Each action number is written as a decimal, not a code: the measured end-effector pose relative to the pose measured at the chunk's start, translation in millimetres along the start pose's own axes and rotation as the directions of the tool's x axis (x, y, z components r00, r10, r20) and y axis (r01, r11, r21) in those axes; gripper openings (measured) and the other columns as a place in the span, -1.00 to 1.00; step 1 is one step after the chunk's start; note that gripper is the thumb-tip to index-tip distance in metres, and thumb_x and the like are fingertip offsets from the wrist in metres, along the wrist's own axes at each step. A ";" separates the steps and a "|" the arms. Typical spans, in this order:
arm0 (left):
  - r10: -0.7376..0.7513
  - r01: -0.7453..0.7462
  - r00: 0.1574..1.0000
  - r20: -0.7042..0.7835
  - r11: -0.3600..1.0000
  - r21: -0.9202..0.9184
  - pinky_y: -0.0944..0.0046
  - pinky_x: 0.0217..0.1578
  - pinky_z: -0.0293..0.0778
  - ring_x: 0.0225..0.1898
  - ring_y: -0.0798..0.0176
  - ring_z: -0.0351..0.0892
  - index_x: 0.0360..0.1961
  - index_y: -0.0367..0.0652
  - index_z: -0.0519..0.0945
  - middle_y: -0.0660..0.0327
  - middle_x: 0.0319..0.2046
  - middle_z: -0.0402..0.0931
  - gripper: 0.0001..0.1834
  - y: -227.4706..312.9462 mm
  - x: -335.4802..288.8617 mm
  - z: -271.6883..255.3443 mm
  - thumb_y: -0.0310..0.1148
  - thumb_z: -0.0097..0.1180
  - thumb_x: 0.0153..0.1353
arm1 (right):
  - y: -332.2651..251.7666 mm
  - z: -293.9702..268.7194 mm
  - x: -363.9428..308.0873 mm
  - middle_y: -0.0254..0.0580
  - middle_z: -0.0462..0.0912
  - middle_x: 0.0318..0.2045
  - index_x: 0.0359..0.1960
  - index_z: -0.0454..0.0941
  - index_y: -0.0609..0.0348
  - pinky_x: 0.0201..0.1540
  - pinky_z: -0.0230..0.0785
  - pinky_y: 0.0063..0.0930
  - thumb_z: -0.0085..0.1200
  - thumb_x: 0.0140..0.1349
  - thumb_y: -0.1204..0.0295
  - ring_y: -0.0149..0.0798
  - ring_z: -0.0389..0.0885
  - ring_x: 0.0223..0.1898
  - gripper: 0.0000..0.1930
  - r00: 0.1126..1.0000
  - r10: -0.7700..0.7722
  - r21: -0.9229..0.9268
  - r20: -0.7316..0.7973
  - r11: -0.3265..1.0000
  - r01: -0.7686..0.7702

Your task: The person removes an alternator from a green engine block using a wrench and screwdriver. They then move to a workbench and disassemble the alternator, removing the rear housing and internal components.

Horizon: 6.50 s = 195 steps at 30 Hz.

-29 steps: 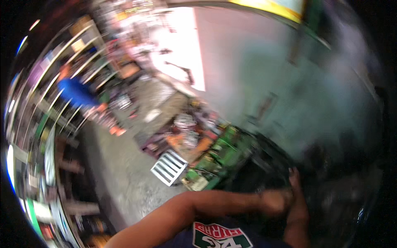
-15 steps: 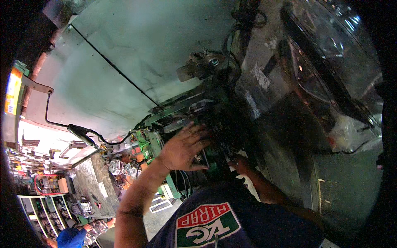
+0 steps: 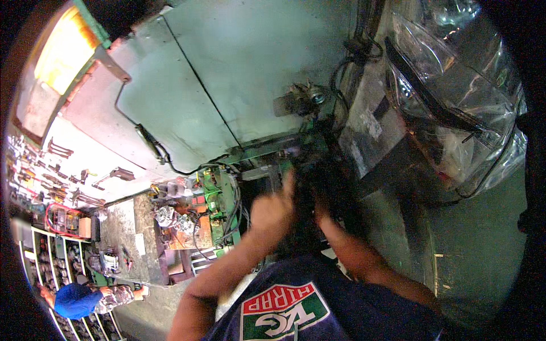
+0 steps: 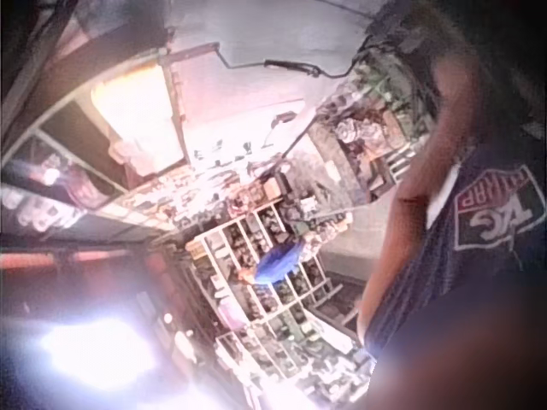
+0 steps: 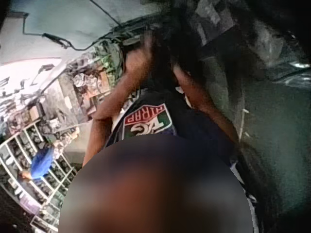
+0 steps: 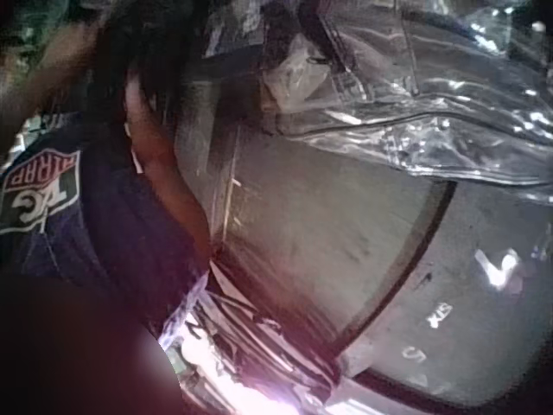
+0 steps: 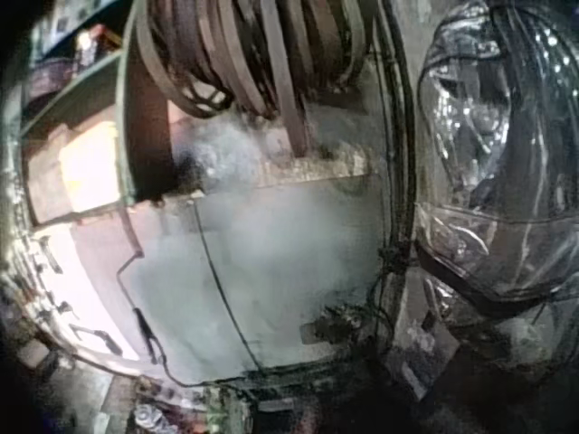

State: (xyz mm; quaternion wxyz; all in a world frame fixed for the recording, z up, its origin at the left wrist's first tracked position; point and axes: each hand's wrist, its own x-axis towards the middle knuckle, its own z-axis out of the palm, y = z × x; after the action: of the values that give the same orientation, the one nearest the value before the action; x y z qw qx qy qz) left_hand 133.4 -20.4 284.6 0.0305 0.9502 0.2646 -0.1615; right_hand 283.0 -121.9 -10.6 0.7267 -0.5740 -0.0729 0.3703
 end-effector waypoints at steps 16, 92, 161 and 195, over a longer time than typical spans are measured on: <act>0.283 -0.228 0.959 -0.019 0.729 -0.645 -0.19 -0.18 0.62 -0.31 -0.37 0.72 -0.32 -0.40 0.75 -0.25 -0.42 0.69 -0.08 -60.2 -109.0 22.0 0.49 0.16 0.31 | -36.2 25.7 -5.7 -0.13 0.75 0.13 0.16 0.69 0.09 0.14 0.61 -0.08 0.17 0.49 -0.01 -0.06 0.73 0.12 -0.54 0.992 0.095 0.599 0.087 0.791 -0.128; -0.766 -0.801 0.546 -0.338 -0.596 0.057 -0.27 0.55 0.26 0.59 -0.02 0.25 0.69 0.06 0.14 0.10 0.62 0.21 0.48 -17.6 -326.7 162.7 0.37 0.67 -0.20 | -227.1 276.0 -302.8 -0.02 0.56 0.37 0.54 0.32 0.31 0.45 0.42 -0.13 0.54 0.26 0.14 -0.10 0.61 0.33 -0.07 -0.095 0.126 -0.126 0.988 0.992 -0.003; -0.221 -0.235 -0.926 0.306 -0.296 -0.926 0.07 0.33 0.50 0.20 0.02 0.63 0.40 -0.35 0.36 -0.02 0.15 0.61 0.14 -739.5 -1931.3 711.5 -0.18 0.76 -0.19 | 891.6 1222.2 -1775.8 -0.18 0.68 0.28 0.34 0.60 0.02 0.54 0.19 0.07 0.10 0.58 -0.01 -0.05 0.53 0.40 -0.50 -0.797 0.438 -0.861 -0.415 0.095 0.500; 0.160 -0.345 -0.915 0.371 -0.786 -0.513 -0.03 0.08 0.66 0.00 -0.12 0.80 0.10 -0.21 0.77 -0.11 -0.04 0.79 -0.60 -858.1 -2190.7 905.1 -0.22 0.39 0.33 | 1103.6 1541.6 -1985.4 0.06 0.77 0.10 0.42 0.50 0.40 0.04 0.60 -0.35 0.14 0.58 0.28 -0.21 0.77 0.02 -0.47 -0.545 0.745 -0.131 -0.385 0.540 0.831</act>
State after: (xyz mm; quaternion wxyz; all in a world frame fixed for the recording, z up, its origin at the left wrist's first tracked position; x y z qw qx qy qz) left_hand -2339.4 -494.0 160.0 0.0857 0.3319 -0.8841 -0.3177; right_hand -2457.1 -80.0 152.4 0.4840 -0.0610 0.7009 -0.5204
